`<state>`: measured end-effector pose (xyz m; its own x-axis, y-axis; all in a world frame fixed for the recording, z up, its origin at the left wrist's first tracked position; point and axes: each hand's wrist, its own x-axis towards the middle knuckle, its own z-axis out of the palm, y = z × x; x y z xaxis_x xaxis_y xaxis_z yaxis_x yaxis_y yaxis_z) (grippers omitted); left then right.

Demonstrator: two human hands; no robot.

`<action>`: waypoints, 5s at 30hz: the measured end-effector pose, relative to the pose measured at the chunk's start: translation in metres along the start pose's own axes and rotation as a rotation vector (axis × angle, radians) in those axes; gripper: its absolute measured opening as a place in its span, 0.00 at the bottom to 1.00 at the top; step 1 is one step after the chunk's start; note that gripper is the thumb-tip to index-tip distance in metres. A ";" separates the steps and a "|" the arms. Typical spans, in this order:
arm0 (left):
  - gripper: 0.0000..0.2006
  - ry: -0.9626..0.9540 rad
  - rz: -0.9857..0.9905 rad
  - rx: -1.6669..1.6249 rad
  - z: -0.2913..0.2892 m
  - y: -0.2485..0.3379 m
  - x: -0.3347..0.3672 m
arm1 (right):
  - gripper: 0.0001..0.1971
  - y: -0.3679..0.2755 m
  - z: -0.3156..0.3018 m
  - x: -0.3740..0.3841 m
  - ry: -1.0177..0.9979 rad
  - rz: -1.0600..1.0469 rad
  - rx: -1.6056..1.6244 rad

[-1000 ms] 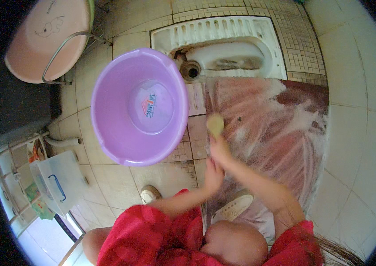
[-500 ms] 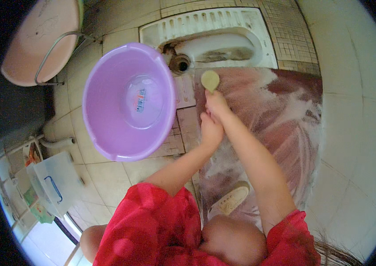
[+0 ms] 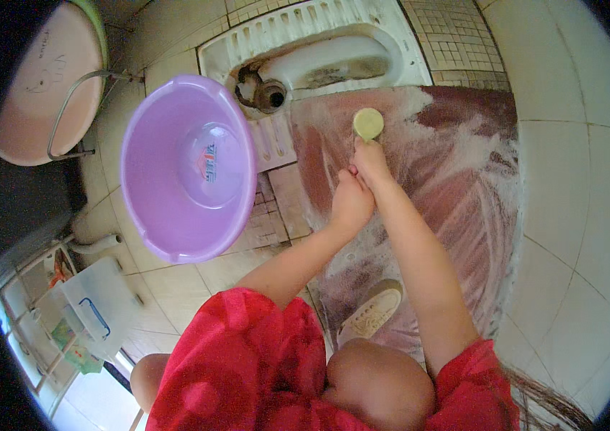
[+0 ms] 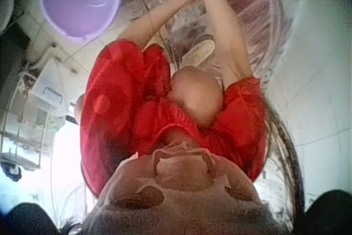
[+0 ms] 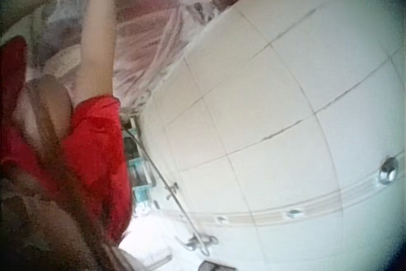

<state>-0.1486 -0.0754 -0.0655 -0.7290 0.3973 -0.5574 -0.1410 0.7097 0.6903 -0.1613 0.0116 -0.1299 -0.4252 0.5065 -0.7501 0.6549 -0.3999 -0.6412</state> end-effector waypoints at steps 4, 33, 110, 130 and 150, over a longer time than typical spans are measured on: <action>0.16 -0.059 0.022 -0.102 -0.002 -0.008 -0.065 | 0.19 0.022 -0.004 -0.069 0.004 -0.105 -0.241; 0.15 -0.197 0.298 0.182 0.085 0.059 0.028 | 0.22 0.009 -0.124 0.037 0.578 -0.273 -0.003; 0.21 -0.222 0.181 -0.349 0.160 0.127 0.048 | 0.09 -0.083 -0.220 0.075 0.432 -0.067 0.653; 0.25 -0.444 0.208 0.030 0.150 0.150 0.047 | 0.11 -0.079 -0.238 0.069 0.344 -0.095 0.655; 0.24 -0.559 0.258 0.108 0.219 0.097 -0.016 | 0.16 -0.028 -0.288 0.001 0.343 -0.032 0.351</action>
<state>-0.0040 0.1148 -0.0908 -0.2657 0.7873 -0.5564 0.0823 0.5935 0.8006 -0.0002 0.2433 -0.0662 -0.1724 0.7218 -0.6703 0.3699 -0.5832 -0.7232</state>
